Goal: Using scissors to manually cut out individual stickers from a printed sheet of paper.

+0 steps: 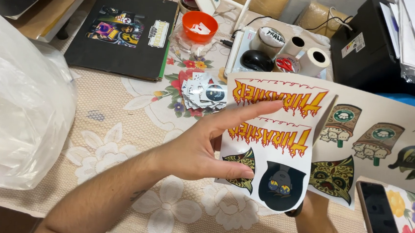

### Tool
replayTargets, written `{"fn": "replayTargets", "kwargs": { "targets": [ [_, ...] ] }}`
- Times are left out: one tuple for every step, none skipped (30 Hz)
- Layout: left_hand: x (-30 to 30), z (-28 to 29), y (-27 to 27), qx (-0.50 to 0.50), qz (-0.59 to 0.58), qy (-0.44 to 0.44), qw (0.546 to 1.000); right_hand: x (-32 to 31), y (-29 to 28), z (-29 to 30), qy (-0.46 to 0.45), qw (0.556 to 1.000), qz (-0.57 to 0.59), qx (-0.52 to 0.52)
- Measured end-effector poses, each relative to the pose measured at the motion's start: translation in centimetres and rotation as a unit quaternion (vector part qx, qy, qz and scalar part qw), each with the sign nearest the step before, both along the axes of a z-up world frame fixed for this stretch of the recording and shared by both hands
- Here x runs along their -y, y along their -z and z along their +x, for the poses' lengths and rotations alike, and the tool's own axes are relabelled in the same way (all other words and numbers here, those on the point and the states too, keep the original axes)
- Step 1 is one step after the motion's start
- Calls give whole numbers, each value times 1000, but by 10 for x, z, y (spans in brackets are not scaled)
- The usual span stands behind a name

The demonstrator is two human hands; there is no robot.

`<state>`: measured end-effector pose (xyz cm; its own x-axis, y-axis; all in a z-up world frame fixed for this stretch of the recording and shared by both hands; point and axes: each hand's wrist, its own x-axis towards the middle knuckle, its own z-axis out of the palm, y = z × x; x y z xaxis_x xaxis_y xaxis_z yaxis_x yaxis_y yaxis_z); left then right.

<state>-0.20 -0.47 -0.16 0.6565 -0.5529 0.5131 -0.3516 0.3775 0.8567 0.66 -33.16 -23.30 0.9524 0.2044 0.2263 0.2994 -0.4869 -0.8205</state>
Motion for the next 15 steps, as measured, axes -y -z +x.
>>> {"fn": "replayTargets", "kwargs": {
  "targets": [
    [0,0,0,8,3,-6,1000,-2,-1,-1,-3,1000,-1,1],
    [0,1,0,17,7,-13,1000,-4,-1,-2,-7,1000,-2,3],
    [0,0,0,17,7,-13,1000,-6,-2,-3,-10,1000,-3,4],
    [0,-1,-1,-2,1,-4,1000,-7,-3,-4,-13,1000,-4,5],
    [0,-1,-1,-20,-5,5,1000,-9,-4,-4,-17,1000,-5,6],
    [1,-1,-1,-20,-5,5,1000,-10,-6,-5,-20,1000,-6,8],
    [2,-1,0,-27,-9,8,1000,-11,-8,-5,-23,1000,-7,9],
    [2,-1,0,-34,-14,11,999,-12,-11,-6,-27,1000,-8,11],
    [3,-1,1,-34,-13,12,999,-13,-13,-6,-30,999,-10,12],
    [4,-1,2,-26,-21,11,999,-14,-15,-6,-33,999,-11,13],
    [4,-1,4,-19,-28,10,999,-15,-17,-7,-37,999,-12,14],
    [4,-1,4,-19,-28,10,999,-16,-18,-7,-40,999,-13,15],
    [5,-1,4,-23,-32,16,999,-17,-20,-7,-43,999,-14,16],
    [5,-1,4,-27,-37,23,999,-17,-22,-7,-46,999,-15,17],
    [5,-2,4,-27,-37,23,999,-17,-22,-7,-49,999,-16,18]
  ]
}}
